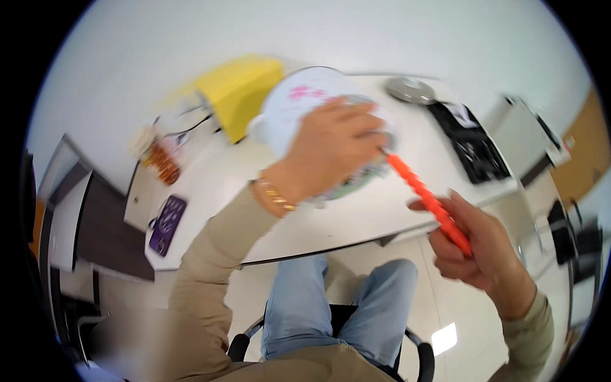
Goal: The person uses a screwdriver to remove multiple screws from the base of a white appliance. They rotate the appliance to access different screw locations and place the removed screws on the table.
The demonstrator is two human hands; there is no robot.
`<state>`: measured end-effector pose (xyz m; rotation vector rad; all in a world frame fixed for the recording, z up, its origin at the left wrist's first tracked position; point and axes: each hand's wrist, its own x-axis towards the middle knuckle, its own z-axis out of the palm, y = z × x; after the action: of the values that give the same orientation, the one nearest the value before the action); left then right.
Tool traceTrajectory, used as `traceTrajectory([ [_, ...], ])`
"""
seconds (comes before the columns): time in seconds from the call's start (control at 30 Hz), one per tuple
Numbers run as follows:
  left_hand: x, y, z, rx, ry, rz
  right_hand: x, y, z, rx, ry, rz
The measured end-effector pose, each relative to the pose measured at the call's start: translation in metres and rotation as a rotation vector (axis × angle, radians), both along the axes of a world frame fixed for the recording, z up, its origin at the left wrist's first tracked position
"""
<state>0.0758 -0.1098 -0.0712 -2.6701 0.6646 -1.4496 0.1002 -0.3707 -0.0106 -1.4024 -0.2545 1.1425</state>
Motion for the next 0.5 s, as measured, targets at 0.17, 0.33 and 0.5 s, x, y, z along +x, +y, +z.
traceTrajectory([
  [0.17, -0.011, 0.004, -0.003, 0.042, -0.047, 0.063, 0.004, 0.004, -0.003, -0.080, -0.141, 0.122],
  [0.33, -0.014, 0.003, -0.008, 0.033, -0.088, 0.065, 0.012, 0.004, -0.001, -0.120, -0.218, 0.218],
  [0.5, -0.016, 0.003, -0.006, 0.027, -0.064, 0.066, 0.004, 0.006, -0.005, -0.211, -0.449, 0.145],
])
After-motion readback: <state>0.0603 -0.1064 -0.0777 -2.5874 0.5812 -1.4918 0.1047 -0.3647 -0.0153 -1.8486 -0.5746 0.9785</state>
